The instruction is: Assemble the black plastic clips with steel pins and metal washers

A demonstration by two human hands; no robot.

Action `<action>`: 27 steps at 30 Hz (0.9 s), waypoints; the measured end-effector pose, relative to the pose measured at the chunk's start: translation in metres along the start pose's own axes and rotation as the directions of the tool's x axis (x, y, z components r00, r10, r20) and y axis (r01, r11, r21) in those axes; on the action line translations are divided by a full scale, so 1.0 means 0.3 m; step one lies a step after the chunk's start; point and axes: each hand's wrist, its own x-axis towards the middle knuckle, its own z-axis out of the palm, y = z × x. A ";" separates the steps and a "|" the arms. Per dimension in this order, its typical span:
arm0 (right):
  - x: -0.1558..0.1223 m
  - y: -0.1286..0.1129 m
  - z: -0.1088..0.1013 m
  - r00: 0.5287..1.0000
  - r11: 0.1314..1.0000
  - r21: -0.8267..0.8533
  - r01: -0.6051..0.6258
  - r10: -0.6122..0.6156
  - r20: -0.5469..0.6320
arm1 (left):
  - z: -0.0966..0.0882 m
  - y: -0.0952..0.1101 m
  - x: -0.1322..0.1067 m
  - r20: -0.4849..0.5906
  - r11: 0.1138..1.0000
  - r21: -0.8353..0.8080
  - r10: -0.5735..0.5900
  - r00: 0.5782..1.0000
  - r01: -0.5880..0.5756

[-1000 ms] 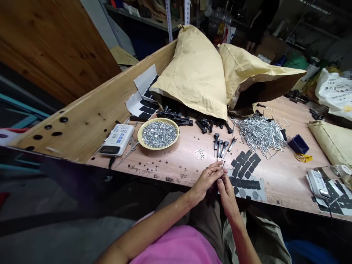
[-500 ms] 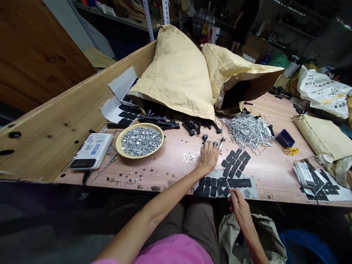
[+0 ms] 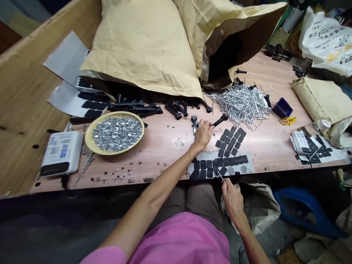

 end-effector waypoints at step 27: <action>-0.035 -0.119 -0.017 0.971 0.962 0.134 -0.239 0.240 0.004 | -0.376 -0.167 -0.472 0.795 -0.136 -0.577 -0.322 0.515 0.805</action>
